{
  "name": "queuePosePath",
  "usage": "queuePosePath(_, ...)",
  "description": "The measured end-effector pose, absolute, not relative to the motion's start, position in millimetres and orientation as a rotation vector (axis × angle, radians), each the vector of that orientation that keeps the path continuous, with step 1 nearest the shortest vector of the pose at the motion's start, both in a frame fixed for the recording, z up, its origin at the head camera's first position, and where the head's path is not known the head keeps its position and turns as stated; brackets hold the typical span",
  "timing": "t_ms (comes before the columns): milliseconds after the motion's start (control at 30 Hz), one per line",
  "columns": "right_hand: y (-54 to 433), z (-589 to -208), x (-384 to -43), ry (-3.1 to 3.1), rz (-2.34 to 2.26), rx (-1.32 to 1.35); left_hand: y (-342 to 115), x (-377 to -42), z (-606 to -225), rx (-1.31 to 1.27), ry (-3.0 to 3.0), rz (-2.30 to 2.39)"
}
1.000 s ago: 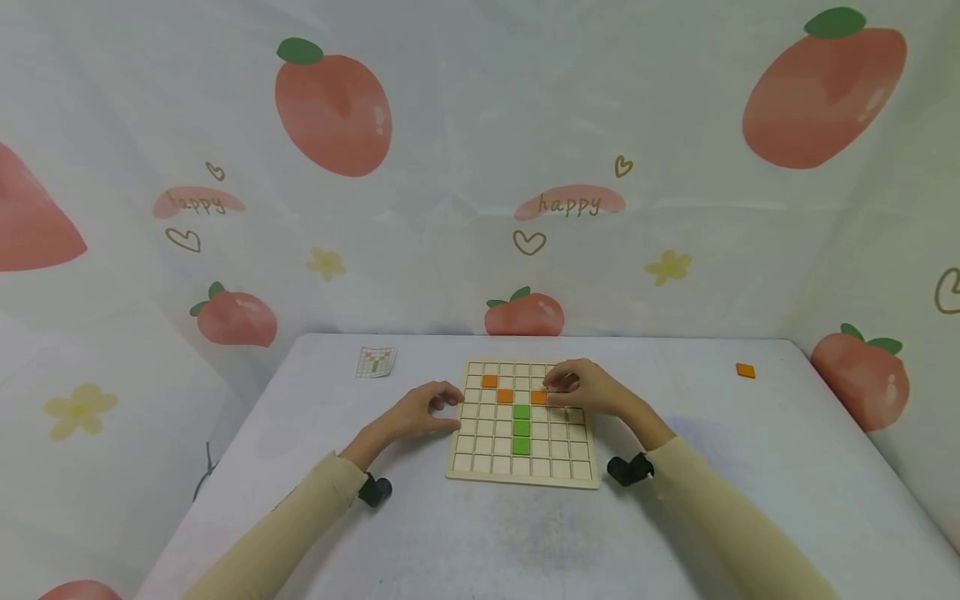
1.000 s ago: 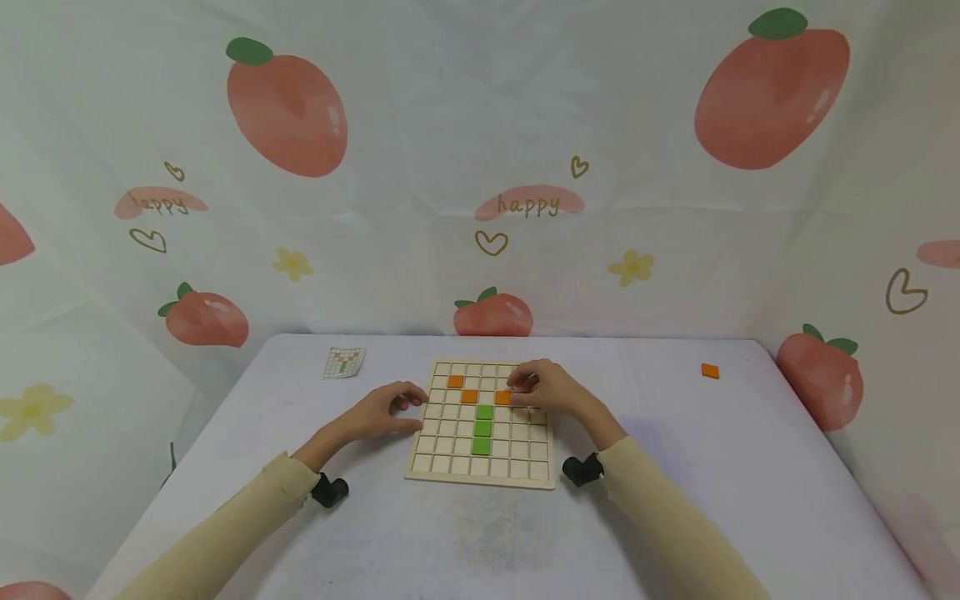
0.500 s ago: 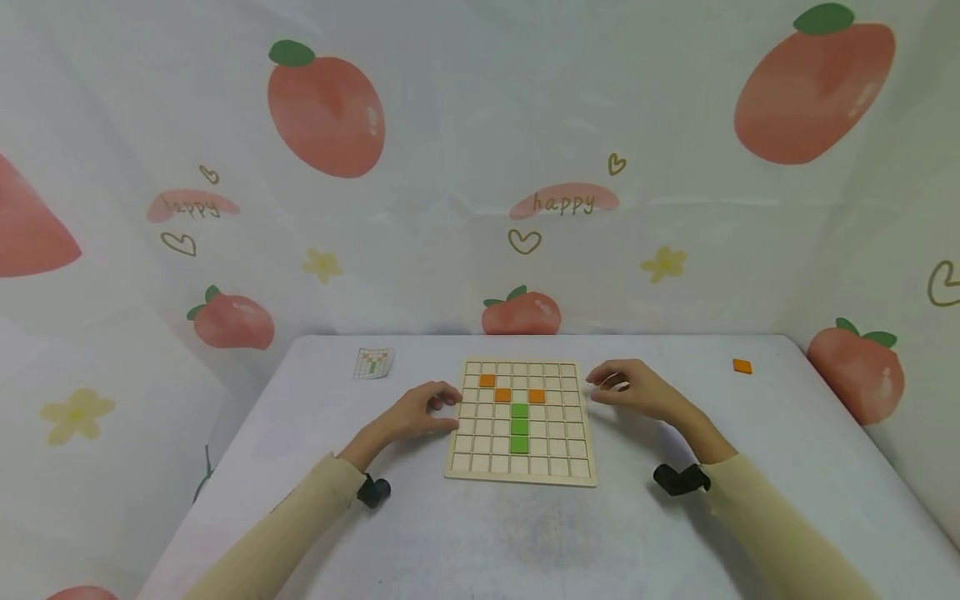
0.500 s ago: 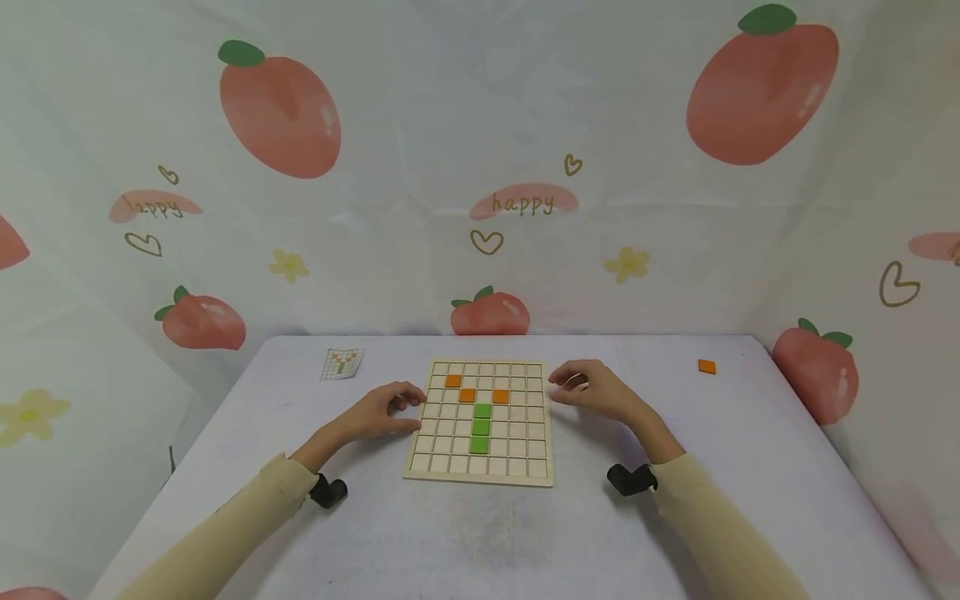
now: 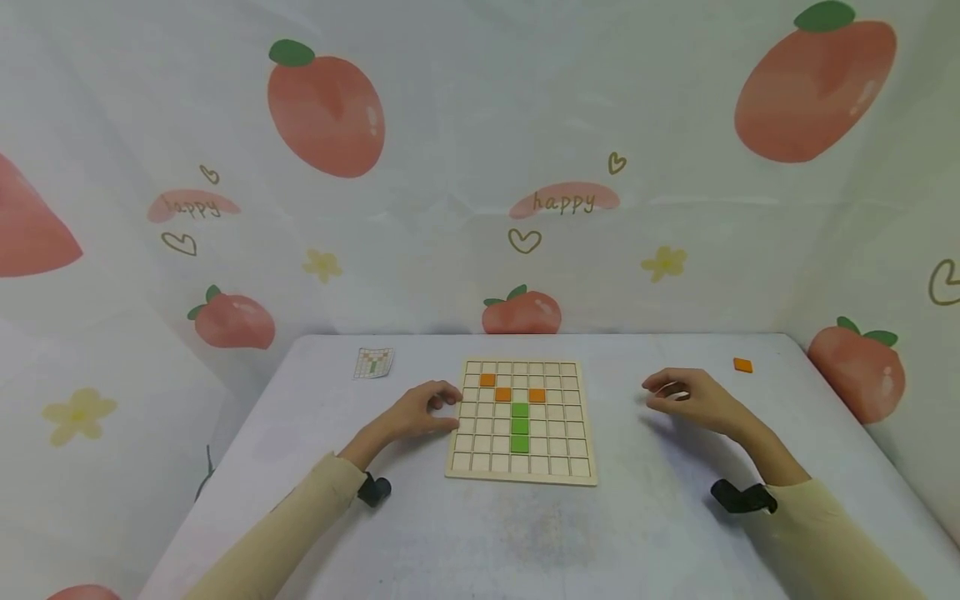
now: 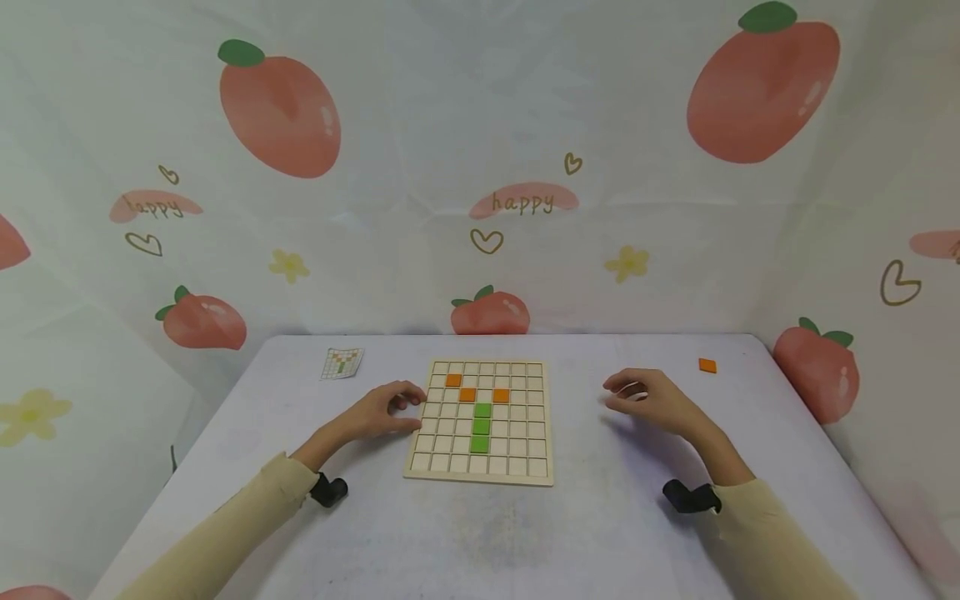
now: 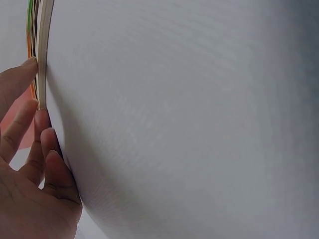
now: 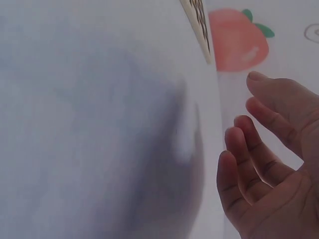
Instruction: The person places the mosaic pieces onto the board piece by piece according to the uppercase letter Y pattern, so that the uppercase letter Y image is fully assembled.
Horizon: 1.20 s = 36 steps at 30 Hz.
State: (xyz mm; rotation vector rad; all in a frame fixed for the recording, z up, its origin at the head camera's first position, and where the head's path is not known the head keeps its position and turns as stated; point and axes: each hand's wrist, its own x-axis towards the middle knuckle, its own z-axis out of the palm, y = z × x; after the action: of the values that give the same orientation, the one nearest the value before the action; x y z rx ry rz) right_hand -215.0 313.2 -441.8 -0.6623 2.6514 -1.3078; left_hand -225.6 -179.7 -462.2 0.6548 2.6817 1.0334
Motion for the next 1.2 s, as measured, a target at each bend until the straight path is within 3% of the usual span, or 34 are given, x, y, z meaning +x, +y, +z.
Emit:
queuePosePath(500,369.4,-440.1,-207.3,2.834,-1.169,-0.474,-181.9,-228.2,-464.4,0.728,2.666,1.037)
queuePosePath(1200,437.9,-450.8,-224.0,2.897,-1.233,-0.254,-178.5,-226.2,-459.8,0.651,2.669,1.038)
